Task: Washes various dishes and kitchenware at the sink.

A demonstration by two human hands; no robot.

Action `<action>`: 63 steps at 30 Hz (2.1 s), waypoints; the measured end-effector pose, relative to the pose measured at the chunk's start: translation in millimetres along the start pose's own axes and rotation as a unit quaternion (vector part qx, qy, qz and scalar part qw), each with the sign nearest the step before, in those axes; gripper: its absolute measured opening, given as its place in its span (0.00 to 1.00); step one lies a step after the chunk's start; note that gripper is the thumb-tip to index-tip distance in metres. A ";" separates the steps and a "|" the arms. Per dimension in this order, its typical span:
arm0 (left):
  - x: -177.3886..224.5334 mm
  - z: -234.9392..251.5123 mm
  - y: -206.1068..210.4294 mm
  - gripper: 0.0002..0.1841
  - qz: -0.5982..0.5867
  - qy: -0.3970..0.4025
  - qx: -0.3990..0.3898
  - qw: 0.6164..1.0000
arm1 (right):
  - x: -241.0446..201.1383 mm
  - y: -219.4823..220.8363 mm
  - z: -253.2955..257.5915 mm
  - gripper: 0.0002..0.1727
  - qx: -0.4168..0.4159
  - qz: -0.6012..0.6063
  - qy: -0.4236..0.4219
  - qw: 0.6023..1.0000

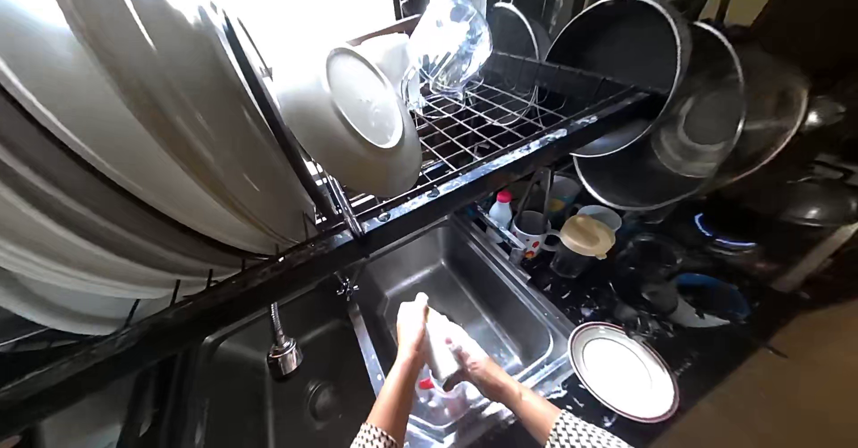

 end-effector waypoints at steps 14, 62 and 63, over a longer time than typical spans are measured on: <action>37.2 -55.8 49.2 0.25 0.509 0.365 0.062 0.777 | -23.3 1.8 -5.7 0.39 0.137 -0.263 -0.117 0.948; 2.9 -77.1 54.0 0.16 0.443 0.289 -0.142 0.837 | -22.6 -37.7 4.7 0.09 0.057 0.184 0.063 0.979; 1.7 -79.5 55.7 0.17 0.494 0.279 -0.181 0.803 | -18.3 -44.1 4.7 0.07 0.038 0.126 0.084 0.988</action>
Point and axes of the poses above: each hand's wrist, its own z-axis towards the middle knuckle, its own y-axis out of the palm, x = y × z, the point moved 5 cm from there along z, towards the middle knuckle, and after that the axes turned 11 degrees about -x, right-handed, at the moved point
